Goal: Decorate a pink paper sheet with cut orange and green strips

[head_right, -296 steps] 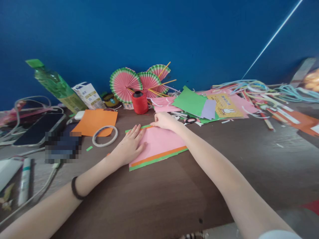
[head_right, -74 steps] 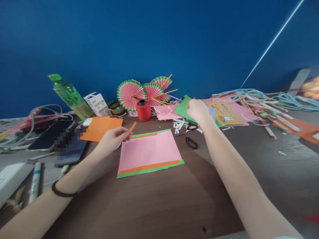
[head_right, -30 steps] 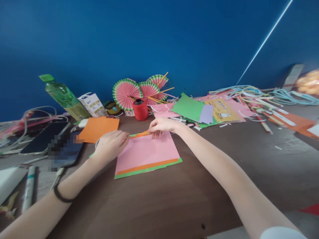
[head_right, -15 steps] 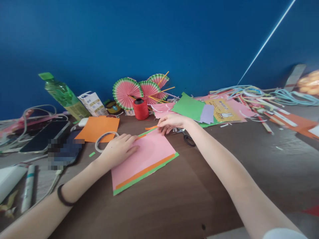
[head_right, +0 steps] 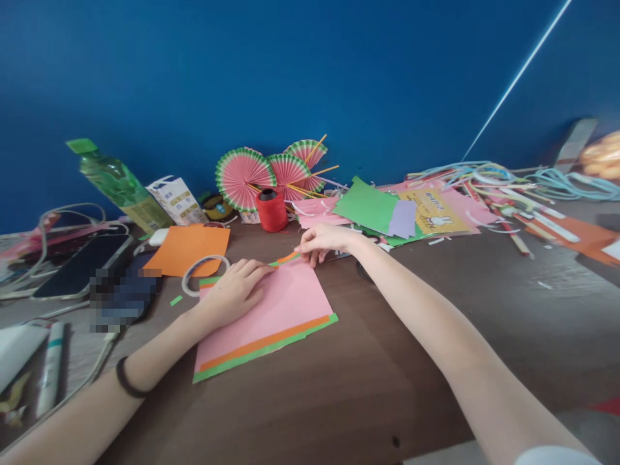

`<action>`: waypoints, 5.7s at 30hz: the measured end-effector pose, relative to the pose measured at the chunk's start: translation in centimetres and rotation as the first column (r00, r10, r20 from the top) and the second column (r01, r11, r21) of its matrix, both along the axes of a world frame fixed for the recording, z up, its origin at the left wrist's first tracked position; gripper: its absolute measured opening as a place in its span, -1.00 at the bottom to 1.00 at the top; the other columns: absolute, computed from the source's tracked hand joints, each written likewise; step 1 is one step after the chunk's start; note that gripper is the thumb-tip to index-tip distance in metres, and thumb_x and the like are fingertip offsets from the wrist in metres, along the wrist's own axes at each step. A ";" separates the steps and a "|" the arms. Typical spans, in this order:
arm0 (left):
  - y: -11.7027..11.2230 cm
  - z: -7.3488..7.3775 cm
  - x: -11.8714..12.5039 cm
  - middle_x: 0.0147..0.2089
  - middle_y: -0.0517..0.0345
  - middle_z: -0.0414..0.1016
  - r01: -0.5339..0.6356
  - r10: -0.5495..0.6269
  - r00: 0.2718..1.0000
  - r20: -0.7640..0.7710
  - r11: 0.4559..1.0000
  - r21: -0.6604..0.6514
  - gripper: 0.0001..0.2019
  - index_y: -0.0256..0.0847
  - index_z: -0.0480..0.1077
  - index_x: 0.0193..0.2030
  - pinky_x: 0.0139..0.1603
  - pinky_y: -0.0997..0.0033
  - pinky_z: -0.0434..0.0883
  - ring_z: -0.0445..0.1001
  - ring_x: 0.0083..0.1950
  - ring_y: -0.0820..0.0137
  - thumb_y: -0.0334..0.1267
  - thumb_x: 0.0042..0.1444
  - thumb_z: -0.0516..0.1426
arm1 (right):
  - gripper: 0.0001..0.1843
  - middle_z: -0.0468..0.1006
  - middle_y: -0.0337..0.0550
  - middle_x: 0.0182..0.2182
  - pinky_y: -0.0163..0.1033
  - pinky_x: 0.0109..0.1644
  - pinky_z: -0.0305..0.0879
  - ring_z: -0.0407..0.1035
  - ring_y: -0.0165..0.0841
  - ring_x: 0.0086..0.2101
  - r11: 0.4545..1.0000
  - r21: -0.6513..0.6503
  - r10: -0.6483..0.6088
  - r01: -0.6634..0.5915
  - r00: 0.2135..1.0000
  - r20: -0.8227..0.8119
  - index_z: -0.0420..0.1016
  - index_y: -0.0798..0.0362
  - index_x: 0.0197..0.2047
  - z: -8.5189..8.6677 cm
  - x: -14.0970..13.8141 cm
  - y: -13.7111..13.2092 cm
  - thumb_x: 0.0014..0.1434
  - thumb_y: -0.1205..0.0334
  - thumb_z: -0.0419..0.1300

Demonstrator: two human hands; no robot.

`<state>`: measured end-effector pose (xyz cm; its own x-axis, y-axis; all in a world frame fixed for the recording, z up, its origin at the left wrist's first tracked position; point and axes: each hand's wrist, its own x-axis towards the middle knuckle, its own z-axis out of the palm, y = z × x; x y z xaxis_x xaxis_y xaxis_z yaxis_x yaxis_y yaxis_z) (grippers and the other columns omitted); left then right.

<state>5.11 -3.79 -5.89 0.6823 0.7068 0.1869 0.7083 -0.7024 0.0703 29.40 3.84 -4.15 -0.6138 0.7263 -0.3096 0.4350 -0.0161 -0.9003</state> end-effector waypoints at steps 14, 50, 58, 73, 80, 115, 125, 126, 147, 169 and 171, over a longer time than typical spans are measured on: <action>-0.2 -1.3 0.1 0.08 -0.07 0.23 -0.051 0.054 0.994 0.097 0.998 -0.032 -0.56 -0.34 0.12 0.12 0.14 0.16 0.14 0.16 0.09 0.23 -0.43 0.05 -0.09 | -0.67 0.57 -0.08 -0.42 -0.43 -0.49 0.17 0.43 -0.46 -0.46 1.000 -0.004 -0.010 0.010 1.000 0.017 0.42 0.15 -0.49 0.5 -0.5 -1.0 -0.05 0.01 0.22; 0.2 -1.7 -0.1 0.07 -0.05 0.22 -0.019 0.019 0.998 0.057 1.000 0.011 -0.46 -0.20 0.08 0.23 0.09 0.15 0.18 0.16 0.06 0.20 -0.43 0.06 -0.10 | -0.69 0.58 -0.08 -0.40 -0.43 -0.47 0.17 0.41 -0.48 -0.46 0.998 0.070 0.001 -0.007 0.997 0.083 0.47 0.14 -0.45 0.2 -0.6 -0.9 -0.02 0.02 0.20; 0.0 -1.4 0.1 0.07 -0.05 0.25 -0.062 0.065 0.994 0.087 0.997 -0.045 -0.47 -0.28 0.02 0.24 0.10 0.15 0.18 0.16 0.08 0.21 -0.39 0.08 -0.10 | -0.68 0.58 -0.07 -0.40 -0.43 -0.47 0.17 0.41 -0.47 -0.45 0.997 0.070 0.009 -0.015 0.996 0.086 0.47 0.15 -0.44 0.2 -0.6 -0.9 -0.02 0.01 0.20; 0.0 -1.3 0.2 0.04 -0.02 0.28 -0.062 0.068 0.992 0.106 0.996 -0.056 -0.50 -0.28 0.08 0.20 0.10 0.16 0.18 0.17 0.07 0.22 -0.40 0.07 -0.08 | -0.70 0.59 -0.09 -0.40 -0.44 -0.47 0.17 0.41 -0.49 -0.46 0.996 0.082 0.019 -0.027 0.995 0.095 0.46 0.14 -0.44 0.0 -0.5 -0.7 -0.01 0.03 0.19; 0.0 -1.3 0.1 0.03 -0.02 0.28 -0.054 0.059 0.993 0.104 0.997 -0.054 -0.51 -0.30 0.09 0.20 0.10 0.18 0.18 0.17 0.06 0.23 -0.40 0.07 -0.08 | -0.72 0.58 -0.08 -0.41 -0.45 -0.48 0.16 0.40 -0.50 -0.47 0.997 0.078 0.011 -0.019 0.995 0.100 0.45 0.15 -0.44 0.2 -0.7 -0.9 0.01 0.06 0.18; -0.1 -1.0 0.2 0.04 -0.04 0.28 -0.025 0.025 1.000 -0.003 1.000 0.017 -0.61 -0.18 0.25 0.13 0.03 0.12 0.24 0.20 0.04 0.20 -0.25 0.18 -0.11 | -0.79 0.40 -0.26 -0.68 -0.43 -0.67 0.11 0.25 -0.54 -0.72 0.968 0.250 -0.106 0.029 0.948 0.300 0.27 0.10 -0.62 0.2 -1.7 -1.8 -0.05 0.23 0.15; -0.2 -1.0 0.2 0.05 -0.03 0.28 -0.032 0.032 0.999 -0.001 0.999 0.028 -0.61 -0.17 0.25 0.12 0.04 0.14 0.23 0.20 0.04 0.21 -0.23 0.19 -0.12 | -0.82 0.42 -0.23 -0.66 -0.41 -0.65 0.17 0.25 -0.53 -0.72 0.952 0.305 -0.159 0.036 0.907 0.389 0.27 0.10 -0.64 0.3 -2.2 -2.0 -0.09 0.26 0.13; -0.2 -1.0 0.2 0.05 -0.02 0.28 -0.030 0.030 1.000 -0.002 0.999 0.033 -0.61 -0.16 0.25 0.12 0.04 0.14 0.23 0.20 0.04 0.21 -0.23 0.19 -0.12 | -0.83 0.43 -0.23 -0.66 -0.41 -0.65 0.17 0.26 -0.52 -0.72 0.952 0.304 -0.160 0.035 0.904 0.397 0.27 0.10 -0.64 0.3 -2.2 -2.0 -0.09 0.27 0.13; -0.2 -1.0 0.1 0.06 0.00 0.26 -0.022 0.022 1.000 0.008 0.999 0.035 -0.61 -0.11 0.22 0.15 0.04 0.13 0.23 0.20 0.05 0.21 -0.23 0.19 -0.13 | -0.70 0.29 -0.27 -0.73 -0.34 -0.57 -0.01 0.15 -0.50 -0.68 0.910 0.404 -0.326 0.092 0.763 0.559 0.34 0.09 -0.65 1.4 0.3 -0.5 -0.02 0.08 0.14; 0.1 -0.7 -0.3 0.09 -0.02 0.24 -0.039 0.061 0.985 0.164 0.990 -0.135 -0.62 -0.18 0.24 0.12 0.13 0.15 0.19 0.19 0.10 0.26 -0.27 0.19 -0.13 | -0.50 0.22 -0.27 -0.71 -0.31 -0.55 -0.11 0.13 -0.45 -0.64 0.924 0.377 -0.236 -0.069 0.671 0.703 0.18 0.05 -0.69 0.8 -0.6 -0.4 -0.15 -0.21 0.15; 0.4 -0.2 -0.5 0.06 -0.01 0.28 -0.062 0.117 0.955 0.273 0.977 -0.203 -0.63 -0.24 0.26 0.08 0.13 0.22 0.21 0.23 0.09 0.32 -0.33 0.18 -0.15 | -0.49 0.19 -0.30 -0.73 -0.31 -0.56 -0.12 0.10 -0.47 -0.65 0.929 0.367 -0.233 -0.058 0.677 0.698 0.15 0.05 -0.70 0.9 -0.5 -0.5 -0.17 -0.21 0.18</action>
